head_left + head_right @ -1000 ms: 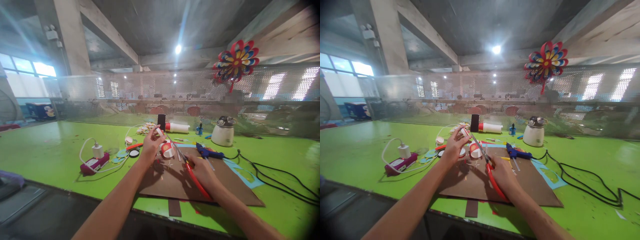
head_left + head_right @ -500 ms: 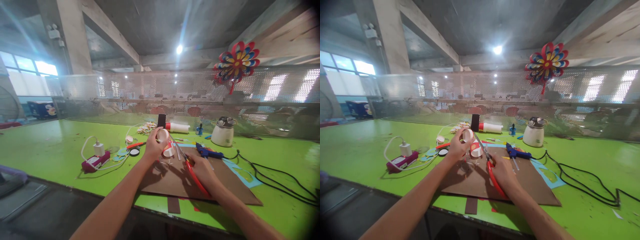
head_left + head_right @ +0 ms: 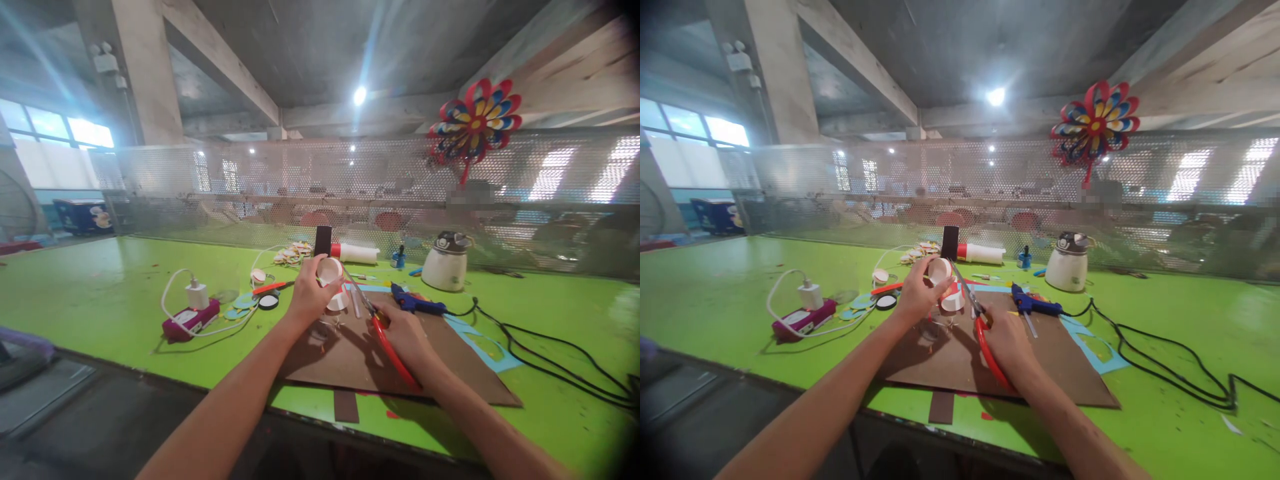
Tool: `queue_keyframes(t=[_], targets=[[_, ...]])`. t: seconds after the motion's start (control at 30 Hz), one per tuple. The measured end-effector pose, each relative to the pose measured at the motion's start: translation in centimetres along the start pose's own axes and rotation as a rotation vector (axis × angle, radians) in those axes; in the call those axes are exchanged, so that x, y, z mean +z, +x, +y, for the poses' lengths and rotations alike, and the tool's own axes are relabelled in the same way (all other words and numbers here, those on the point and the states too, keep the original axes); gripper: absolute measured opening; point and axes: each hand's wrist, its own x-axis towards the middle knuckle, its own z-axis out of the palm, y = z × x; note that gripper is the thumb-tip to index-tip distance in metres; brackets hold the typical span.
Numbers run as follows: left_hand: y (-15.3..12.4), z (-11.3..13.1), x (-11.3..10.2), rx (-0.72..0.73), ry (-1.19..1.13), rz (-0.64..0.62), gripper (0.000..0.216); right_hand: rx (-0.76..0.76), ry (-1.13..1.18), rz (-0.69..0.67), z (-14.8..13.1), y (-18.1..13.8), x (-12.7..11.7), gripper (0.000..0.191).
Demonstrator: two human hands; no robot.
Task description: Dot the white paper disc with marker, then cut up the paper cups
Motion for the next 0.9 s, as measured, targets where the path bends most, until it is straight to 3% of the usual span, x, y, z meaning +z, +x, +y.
queue_keyframes(t=[0.1, 0.17, 0.37, 0.5, 0.9], targets=[[0.5, 0.1, 0.0, -0.289, -0.353, -0.060, 0.057, -0.003, 0.020, 0.013, 0.0, -0.1, 0.0, 0.038], [0.7, 0.3, -0.3, -0.369, -0.451, -0.097, 0.060, -0.022, 0.059, 0.026, 0.1, -0.1, 0.0, 0.037], [0.8, 1.1, -1.2, -0.442, -0.626, -0.103, 0.056, -0.140, 0.244, -0.007, -0.4, -0.4, -0.2, 0.038], [0.9, 1.0, -1.4, -0.396, -0.734, -0.111, 0.053, -0.239, 0.300, -0.036, -0.7, -0.8, -0.1, 0.038], [1.2, 0.2, -2.0, -0.399, -0.789, -0.157, 0.048, -0.271, 0.302, -0.011, -0.9, -1.1, -0.1, 0.035]])
